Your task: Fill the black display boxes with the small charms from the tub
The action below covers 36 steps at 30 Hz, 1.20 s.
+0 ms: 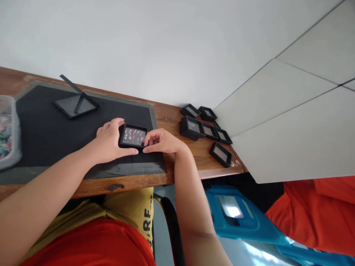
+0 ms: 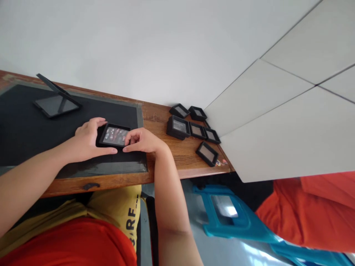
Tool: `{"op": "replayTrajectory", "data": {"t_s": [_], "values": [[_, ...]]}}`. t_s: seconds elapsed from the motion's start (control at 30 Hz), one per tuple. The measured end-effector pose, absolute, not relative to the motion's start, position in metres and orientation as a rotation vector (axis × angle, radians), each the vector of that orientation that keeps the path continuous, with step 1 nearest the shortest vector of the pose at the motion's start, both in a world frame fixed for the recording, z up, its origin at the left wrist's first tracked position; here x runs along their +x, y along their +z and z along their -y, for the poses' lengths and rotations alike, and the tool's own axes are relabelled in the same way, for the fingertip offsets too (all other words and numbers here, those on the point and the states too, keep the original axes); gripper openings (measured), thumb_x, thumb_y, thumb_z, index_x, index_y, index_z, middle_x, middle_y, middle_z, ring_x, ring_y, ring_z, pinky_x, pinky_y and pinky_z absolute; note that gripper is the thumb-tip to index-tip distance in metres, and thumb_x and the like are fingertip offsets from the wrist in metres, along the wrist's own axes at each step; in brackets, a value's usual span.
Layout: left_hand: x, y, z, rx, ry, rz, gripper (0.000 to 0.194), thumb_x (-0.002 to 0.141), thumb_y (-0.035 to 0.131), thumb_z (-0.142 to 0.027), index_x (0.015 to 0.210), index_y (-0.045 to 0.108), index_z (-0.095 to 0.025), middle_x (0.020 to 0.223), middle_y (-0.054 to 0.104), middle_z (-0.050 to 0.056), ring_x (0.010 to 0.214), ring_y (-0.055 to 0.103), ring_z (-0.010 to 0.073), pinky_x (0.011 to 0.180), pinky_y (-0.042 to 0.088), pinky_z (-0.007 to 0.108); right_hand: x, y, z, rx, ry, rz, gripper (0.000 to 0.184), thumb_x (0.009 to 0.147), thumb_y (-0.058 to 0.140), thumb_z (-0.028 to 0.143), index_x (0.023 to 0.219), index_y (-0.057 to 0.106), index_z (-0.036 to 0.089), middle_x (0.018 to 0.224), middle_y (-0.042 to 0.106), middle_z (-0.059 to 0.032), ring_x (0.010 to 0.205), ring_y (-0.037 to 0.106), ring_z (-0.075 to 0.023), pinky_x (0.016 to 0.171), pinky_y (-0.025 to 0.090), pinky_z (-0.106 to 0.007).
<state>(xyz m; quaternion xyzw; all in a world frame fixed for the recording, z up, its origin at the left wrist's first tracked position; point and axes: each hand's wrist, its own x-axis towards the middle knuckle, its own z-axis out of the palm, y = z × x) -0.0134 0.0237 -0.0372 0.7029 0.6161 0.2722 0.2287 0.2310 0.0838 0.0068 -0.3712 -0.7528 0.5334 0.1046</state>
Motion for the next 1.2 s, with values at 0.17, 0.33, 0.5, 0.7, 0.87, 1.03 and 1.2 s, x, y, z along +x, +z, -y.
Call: {"op": "replayTrajectory", "data": {"t_s": [0.17, 0.33, 0.5, 0.7, 0.87, 1.03, 1.2], "values": [[-0.014, -0.038, -0.026, 1.935, 0.775, -1.668, 0.1, 0.076, 0.077, -0.069, 0.153, 0.034, -0.023, 0.159, 0.055, 0.021, 0.151, 0.046, 0.0441, 0.124, 0.035, 0.063, 0.232, 0.006, -0.084, -1.092, 1.585, 2.218, 0.033, 0.069, 0.092, 0.039, 0.08, 0.07, 0.017, 0.06, 0.059, 0.0071, 0.056, 0.047, -0.007, 0.056, 0.033, -0.022], [-0.016, -0.037, -0.027, 1.936, 0.743, -1.65, 0.096, 0.078, 0.072, -0.071, 0.15, 0.035, -0.021, 0.159, 0.054, 0.024, 0.151, 0.046, 0.0431, 0.125, 0.034, 0.063, 0.232, 0.005, -0.084, -1.079, 1.59, 2.225, 0.033, 0.07, 0.091, 0.039, 0.08, 0.07, 0.017, 0.061, 0.057, 0.0073, 0.057, 0.047, -0.0072, 0.056, 0.033, -0.021], [-0.015, -0.035, -0.027, 1.936, 0.74, -1.661, 0.091, 0.076, 0.072, -0.072, 0.144, 0.039, -0.022, 0.154, 0.056, 0.023, 0.148, 0.048, 0.0442, 0.123, 0.037, 0.063, 0.233, 0.005, -0.084, -1.084, 1.588, 2.232, 0.033, 0.07, 0.092, 0.04, 0.08, 0.07, 0.017, 0.061, 0.058, 0.0072, 0.057, 0.046, -0.0072, 0.057, 0.032, -0.022], [-0.013, -0.027, -0.026, 1.859, 0.7, -1.725, 0.089, 0.069, 0.077, -0.07, 0.137, 0.044, -0.023, 0.147, 0.056, 0.021, 0.141, 0.05, 0.046, 0.12, 0.04, 0.063, 0.233, 0.005, -0.085, -1.075, 1.598, 2.236, 0.033, 0.07, 0.092, 0.039, 0.079, 0.07, 0.016, 0.062, 0.059, 0.0071, 0.057, 0.047, -0.0069, 0.057, 0.032, -0.022], [-0.012, -0.023, -0.029, 1.809, 0.684, -1.724, 0.09, 0.062, 0.079, -0.069, 0.133, 0.046, -0.023, 0.143, 0.057, 0.019, 0.138, 0.05, 0.0458, 0.118, 0.041, 0.065, 0.232, 0.005, -0.085, -1.107, 1.618, 2.217, 0.035, 0.067, 0.094, 0.04, 0.078, 0.07, 0.017, 0.061, 0.059, 0.0068, 0.057, 0.047, -0.0071, 0.056, 0.033, -0.022], [-0.012, -0.025, -0.031, 1.783, 0.72, -1.73, 0.088, 0.059, 0.082, -0.067, 0.128, 0.048, -0.024, 0.139, 0.058, 0.018, 0.136, 0.051, 0.0454, 0.116, 0.042, 0.064, 0.231, 0.006, -0.084, -1.099, 1.64, 2.209, 0.032, 0.068, 0.092, 0.038, 0.078, 0.071, 0.017, 0.06, 0.058, 0.0072, 0.056, 0.046, -0.0068, 0.055, 0.032, -0.022], [-0.013, -0.028, -0.032, 1.784, 0.72, -1.732, 0.089, 0.059, 0.084, -0.066, 0.129, 0.049, -0.024, 0.14, 0.058, 0.019, 0.135, 0.051, 0.0456, 0.116, 0.042, 0.064, 0.232, 0.006, -0.085, -1.115, 1.609, 2.22, 0.031, 0.068, 0.092, 0.038, 0.078, 0.071, 0.017, 0.062, 0.059, 0.0065, 0.058, 0.048, -0.0073, 0.056, 0.034, -0.023]]}}
